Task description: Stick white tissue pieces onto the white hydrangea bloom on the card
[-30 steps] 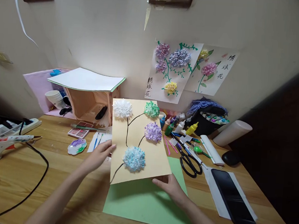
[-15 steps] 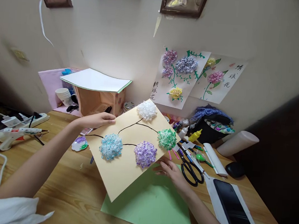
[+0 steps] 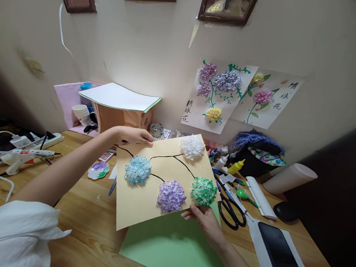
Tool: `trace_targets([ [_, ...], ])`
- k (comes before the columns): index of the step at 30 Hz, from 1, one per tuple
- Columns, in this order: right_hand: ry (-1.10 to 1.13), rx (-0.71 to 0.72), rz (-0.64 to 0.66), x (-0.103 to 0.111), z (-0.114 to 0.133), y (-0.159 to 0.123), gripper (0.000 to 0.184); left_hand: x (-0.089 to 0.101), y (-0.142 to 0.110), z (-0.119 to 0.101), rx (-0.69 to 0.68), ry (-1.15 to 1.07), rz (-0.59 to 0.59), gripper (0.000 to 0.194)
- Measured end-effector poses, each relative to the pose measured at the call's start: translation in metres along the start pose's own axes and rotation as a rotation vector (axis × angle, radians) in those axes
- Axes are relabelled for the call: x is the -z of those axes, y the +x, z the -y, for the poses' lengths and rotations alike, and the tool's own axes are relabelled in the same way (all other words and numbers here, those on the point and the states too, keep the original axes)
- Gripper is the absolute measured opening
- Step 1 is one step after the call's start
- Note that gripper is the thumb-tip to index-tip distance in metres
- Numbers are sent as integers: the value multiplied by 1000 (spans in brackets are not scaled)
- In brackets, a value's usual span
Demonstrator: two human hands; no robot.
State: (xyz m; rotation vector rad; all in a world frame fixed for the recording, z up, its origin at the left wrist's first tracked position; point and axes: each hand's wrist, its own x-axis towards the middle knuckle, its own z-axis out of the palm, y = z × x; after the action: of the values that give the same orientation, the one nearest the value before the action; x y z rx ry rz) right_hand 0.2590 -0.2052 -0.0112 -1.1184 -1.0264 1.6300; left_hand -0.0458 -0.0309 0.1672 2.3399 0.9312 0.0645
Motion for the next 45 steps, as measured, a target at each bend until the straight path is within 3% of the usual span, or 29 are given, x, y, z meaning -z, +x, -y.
trace_targets([
  [3, -75, -34, 24, -6, -1, -8, 41, 0, 10, 2, 32, -119, 138, 31],
  [5, -100, -62, 36, -12, -3, -13, 43, -1, 17, 5, 61, -170, 148, 30],
  [10, -19, -71, -54, -23, -11, -15, 45, -7, 34, 12, 60, -191, 111, 25],
  [17, 71, -106, -146, -22, -20, -6, 42, -8, 43, 11, -35, -136, 23, 26],
  [24, 187, -116, -123, -28, -20, -10, 38, -9, 42, 2, 15, -66, 17, 29],
  [29, 182, -109, -106, -32, -20, -13, 41, -13, 35, 9, 55, -106, 42, 30],
  [33, 140, -93, -70, -30, -18, -12, 41, -21, 16, 17, 122, -177, 0, 32],
  [36, 124, -85, -41, -23, -13, -13, 39, -33, -7, 19, 199, -254, -100, 36],
  [41, 39, -107, 120, -5, -8, -17, 41, -75, -72, 13, 383, -377, -429, 46],
  [45, -122, -69, 114, 14, -5, -11, 39, -123, -148, 18, 716, -404, -763, 46],
])
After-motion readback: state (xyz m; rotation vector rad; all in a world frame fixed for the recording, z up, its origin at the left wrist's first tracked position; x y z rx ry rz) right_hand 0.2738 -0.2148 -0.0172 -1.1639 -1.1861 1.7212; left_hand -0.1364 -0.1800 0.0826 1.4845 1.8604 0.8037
